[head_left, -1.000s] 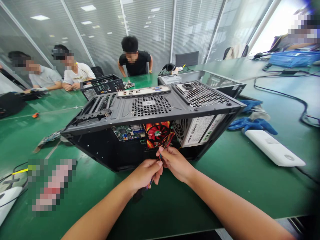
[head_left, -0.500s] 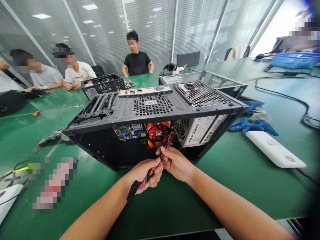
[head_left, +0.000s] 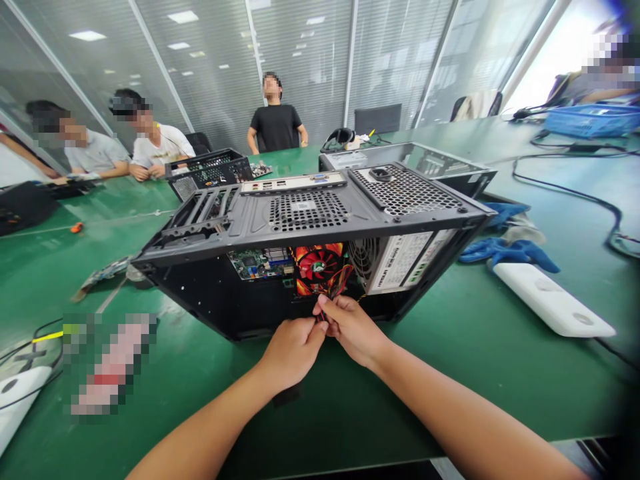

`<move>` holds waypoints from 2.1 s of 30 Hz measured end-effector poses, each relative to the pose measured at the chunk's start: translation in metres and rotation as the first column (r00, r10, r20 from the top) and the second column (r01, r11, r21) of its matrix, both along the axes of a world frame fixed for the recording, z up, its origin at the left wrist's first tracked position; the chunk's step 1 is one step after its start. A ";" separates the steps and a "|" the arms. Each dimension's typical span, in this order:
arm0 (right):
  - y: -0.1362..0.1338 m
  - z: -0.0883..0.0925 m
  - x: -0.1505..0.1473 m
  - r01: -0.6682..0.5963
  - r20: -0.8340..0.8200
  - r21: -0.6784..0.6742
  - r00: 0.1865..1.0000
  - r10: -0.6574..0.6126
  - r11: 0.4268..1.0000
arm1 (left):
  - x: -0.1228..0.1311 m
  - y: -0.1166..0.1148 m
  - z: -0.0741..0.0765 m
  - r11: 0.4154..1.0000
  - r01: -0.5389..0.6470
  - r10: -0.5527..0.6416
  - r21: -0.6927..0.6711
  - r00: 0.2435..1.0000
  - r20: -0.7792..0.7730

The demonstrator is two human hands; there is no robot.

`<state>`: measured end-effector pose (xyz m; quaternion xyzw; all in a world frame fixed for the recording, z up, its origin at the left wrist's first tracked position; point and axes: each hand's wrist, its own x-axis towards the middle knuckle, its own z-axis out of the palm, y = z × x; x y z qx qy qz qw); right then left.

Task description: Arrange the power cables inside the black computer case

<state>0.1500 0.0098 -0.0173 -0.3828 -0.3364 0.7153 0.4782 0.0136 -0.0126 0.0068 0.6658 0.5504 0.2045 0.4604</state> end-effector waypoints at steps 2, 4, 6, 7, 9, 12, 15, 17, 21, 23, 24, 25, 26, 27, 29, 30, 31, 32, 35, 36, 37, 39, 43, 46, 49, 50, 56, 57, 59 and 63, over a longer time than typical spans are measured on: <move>0.001 0.000 0.001 -0.031 -0.015 -0.011 0.999 0.030 0.999 | -0.001 0.003 -0.002 0.983 0.046 -0.026 -0.176 0.993 0.114; 0.001 0.001 0.004 -0.087 -0.051 -0.015 0.995 0.086 0.996 | -0.005 0.006 -0.004 0.914 0.148 -0.013 -0.377 0.941 0.339; 0.001 0.004 0.006 -0.124 -0.093 -0.027 0.988 0.121 0.992 | -0.008 0.009 -0.004 0.825 0.252 0.073 -0.506 0.840 0.538; 0.001 0.006 0.007 -0.133 -0.112 -0.037 0.985 0.128 0.990 | -0.010 0.010 -0.003 0.783 0.296 0.121 -0.547 0.790 0.601; 0.001 0.008 0.008 -0.140 -0.136 -0.050 0.982 0.132 0.989 | -0.013 0.010 -0.002 0.720 0.361 0.185 -0.592 0.723 0.666; 0.000 0.008 0.008 -0.128 -0.125 -0.029 0.984 0.124 0.991 | -0.015 0.011 -0.002 0.719 0.377 0.188 -0.584 0.703 0.686; 0.001 0.004 0.006 -0.112 -0.080 0.001 0.990 0.112 0.994 | -0.012 0.011 -0.006 0.815 0.292 0.082 -0.500 0.797 0.599; 0.001 0.001 0.004 -0.093 -0.051 0.008 0.994 0.094 0.996 | -0.010 0.010 -0.007 0.894 0.202 -0.020 -0.400 0.909 0.416; 0.000 0.000 0.002 -0.034 -0.010 0.022 0.999 0.034 0.999 | -0.005 0.004 -0.002 0.995 0.026 -0.022 -0.092 0.999 0.041; 0.000 -0.001 0.001 -0.026 -0.003 0.026 1.000 0.026 0.999 | -0.004 0.003 0.000 1.000 0.019 -0.019 -0.017 1.000 -0.005; 0.001 -0.001 0.001 -0.026 -0.006 0.023 1.000 0.027 0.999 | -0.004 0.003 -0.001 0.999 0.014 -0.014 -0.037 1.000 0.005; 0.001 -0.001 0.001 -0.032 -0.019 0.018 0.999 0.032 0.999 | -0.004 0.004 -0.002 0.995 0.016 -0.013 -0.094 0.999 0.036; 0.001 -0.001 0.001 -0.046 -0.039 0.012 0.998 0.047 0.999 | -0.005 0.005 -0.003 0.984 0.032 -0.015 -0.178 0.996 0.093; 0.001 -0.001 0.002 -0.067 -0.064 0.006 0.996 0.067 0.998 | -0.006 0.007 -0.005 0.961 0.061 -0.013 -0.270 0.984 0.175; 0.001 0.000 0.003 -0.110 -0.114 -0.002 0.987 0.109 0.994 | -0.009 0.009 -0.007 0.893 0.162 0.014 -0.420 0.923 0.385; 0.000 0.000 0.003 -0.124 -0.133 -0.005 0.984 0.122 0.992 | -0.010 0.010 -0.007 0.857 0.209 0.051 -0.472 0.875 0.481; 0.000 0.001 0.004 -0.129 -0.147 -0.008 0.981 0.127 0.992 | -0.011 0.010 -0.007 0.818 0.259 0.083 -0.513 0.830 0.552; 0.000 0.002 0.004 -0.126 -0.155 -0.010 0.980 0.123 0.992 | -0.013 0.010 -0.007 0.789 0.294 0.116 -0.540 0.792 0.600; -0.001 0.004 0.004 -0.103 -0.153 -0.011 0.983 0.100 0.995 | -0.016 0.010 -0.007 0.771 0.321 0.145 -0.550 0.753 0.642; -0.001 0.005 0.005 -0.100 -0.143 -0.009 0.985 0.098 0.995 | -0.017 0.010 -0.007 0.790 0.304 0.136 -0.532 0.759 0.636; -0.001 0.006 0.005 -0.101 -0.132 -0.007 0.986 0.099 0.995 | -0.018 0.011 -0.008 0.812 0.287 0.116 -0.508 0.775 0.622; -0.001 0.008 0.005 -0.105 -0.113 -0.003 0.988 0.104 0.994 | -0.020 0.015 -0.010 0.843 0.283 0.035 -0.458 0.820 0.571; -0.001 0.010 0.006 -0.064 -0.094 -0.009 0.994 0.063 0.998 | -0.021 0.017 -0.005 0.879 0.290 -0.140 -0.379 0.916 0.375; -0.001 0.007 0.004 -0.025 -0.060 -0.002 0.998 0.025 1.000 | -0.018 0.012 0.001 0.953 0.160 -0.129 -0.259 0.983 0.130; 0.001 0.001 0.002 0.006 -0.008 0.021 1.000 -0.006 1.000 | -0.014 0.005 0.002 0.994 0.109 -0.105 0.014 0.982 -0.154; 0.001 -0.001 0.001 0.014 0.005 0.026 1.000 -0.014 1.000 | -0.013 0.004 0.002 0.986 0.119 -0.087 0.118 0.965 -0.245; 0.004 0.000 0.004 -0.054 -0.052 0.018 0.997 0.055 0.998 | -0.014 0.005 0.000 0.995 0.102 -0.104 -0.020 0.986 -0.132; 0.004 0.002 0.006 -0.072 -0.083 0.000 0.994 0.072 0.997 | -0.015 0.007 -0.001 0.984 0.111 -0.116 -0.137 0.993 -0.029; 0.005 0.005 0.008 -0.100 -0.145 -0.040 0.985 0.093 0.994 | -0.017 0.011 -0.001 0.940 0.169 -0.129 -0.295 0.980 0.152; 0.007 0.005 0.011 -0.133 -0.179 -0.054 0.976 0.121 0.990 | -0.019 0.015 -0.003 0.899 0.251 -0.147 -0.358 0.945 0.293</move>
